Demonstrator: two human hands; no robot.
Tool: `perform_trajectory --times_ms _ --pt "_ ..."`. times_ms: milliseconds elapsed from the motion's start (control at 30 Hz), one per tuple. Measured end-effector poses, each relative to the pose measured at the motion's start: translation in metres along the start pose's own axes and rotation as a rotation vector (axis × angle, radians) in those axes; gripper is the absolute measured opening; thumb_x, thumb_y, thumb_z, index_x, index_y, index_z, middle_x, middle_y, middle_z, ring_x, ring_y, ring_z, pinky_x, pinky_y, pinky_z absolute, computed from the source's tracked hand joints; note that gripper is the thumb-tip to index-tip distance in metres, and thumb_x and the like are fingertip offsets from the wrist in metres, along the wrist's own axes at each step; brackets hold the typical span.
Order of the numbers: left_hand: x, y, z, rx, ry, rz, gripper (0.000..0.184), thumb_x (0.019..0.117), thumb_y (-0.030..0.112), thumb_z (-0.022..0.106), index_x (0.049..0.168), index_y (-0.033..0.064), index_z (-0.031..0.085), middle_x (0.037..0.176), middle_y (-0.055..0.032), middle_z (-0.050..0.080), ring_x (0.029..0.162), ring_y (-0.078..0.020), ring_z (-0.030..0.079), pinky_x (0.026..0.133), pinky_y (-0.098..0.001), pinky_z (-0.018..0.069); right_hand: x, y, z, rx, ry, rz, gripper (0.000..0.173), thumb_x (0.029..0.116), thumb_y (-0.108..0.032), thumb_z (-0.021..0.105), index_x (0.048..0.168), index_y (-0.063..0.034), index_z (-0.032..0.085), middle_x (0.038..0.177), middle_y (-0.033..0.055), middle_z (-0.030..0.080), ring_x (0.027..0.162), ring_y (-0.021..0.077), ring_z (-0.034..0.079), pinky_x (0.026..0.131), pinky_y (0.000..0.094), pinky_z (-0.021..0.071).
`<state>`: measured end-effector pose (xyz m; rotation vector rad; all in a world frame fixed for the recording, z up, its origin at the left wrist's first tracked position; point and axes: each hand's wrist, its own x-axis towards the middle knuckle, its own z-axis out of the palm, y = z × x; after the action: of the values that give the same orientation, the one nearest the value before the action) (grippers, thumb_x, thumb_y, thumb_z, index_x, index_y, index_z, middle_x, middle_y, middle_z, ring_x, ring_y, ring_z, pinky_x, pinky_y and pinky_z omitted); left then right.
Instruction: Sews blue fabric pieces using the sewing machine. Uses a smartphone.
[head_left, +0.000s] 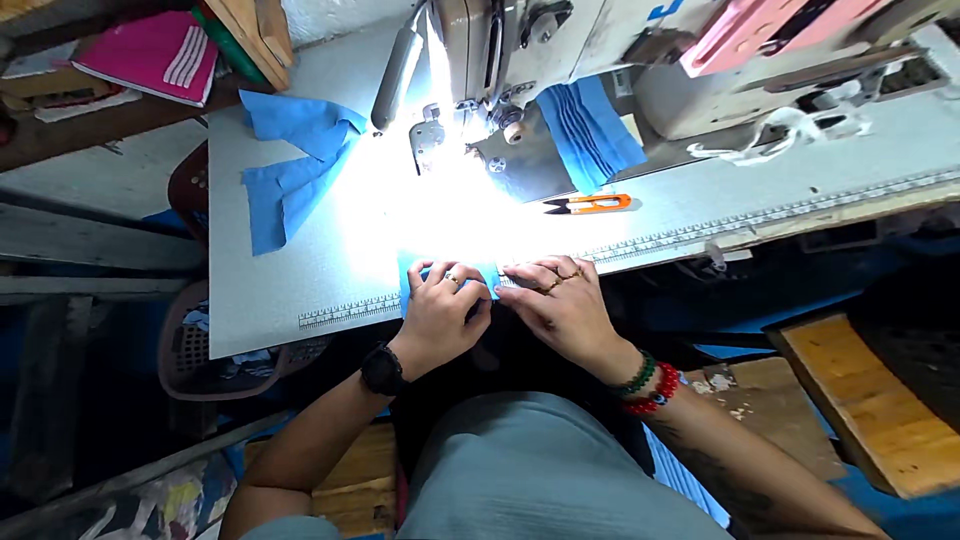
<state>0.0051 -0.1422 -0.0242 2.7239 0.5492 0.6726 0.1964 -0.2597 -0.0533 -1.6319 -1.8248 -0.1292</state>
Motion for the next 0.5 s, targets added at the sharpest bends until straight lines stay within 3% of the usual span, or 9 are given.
perform_trajectory --times_ms 167,500 --pt "0.001 -0.003 -0.005 -0.06 0.016 0.045 0.007 0.0937 0.022 0.066 0.092 0.0195 0.072 0.109 0.001 0.069 0.117 -0.0182 0.059 0.109 -0.0544 0.029 0.003 0.001 -0.002 0.038 0.038 -0.018 0.022 0.1035 -0.022 0.058 0.108 -0.0229 0.079 0.116 0.0035 0.073 0.113 0.0242 0.062 0.1 0.0505 0.0384" --pt "0.001 -0.013 -0.014 0.041 0.024 0.232 0.012 0.0967 0.019 0.065 0.094 0.0156 0.076 0.119 -0.0016 0.071 0.123 -0.0168 0.059 0.113 -0.0503 0.0279 0.003 0.005 -0.003 0.024 0.03 -0.055 0.021 0.1039 -0.022 0.058 0.11 -0.0224 0.078 0.113 0.0035 0.074 0.11 0.0239 0.064 0.098 0.0507 0.0384"
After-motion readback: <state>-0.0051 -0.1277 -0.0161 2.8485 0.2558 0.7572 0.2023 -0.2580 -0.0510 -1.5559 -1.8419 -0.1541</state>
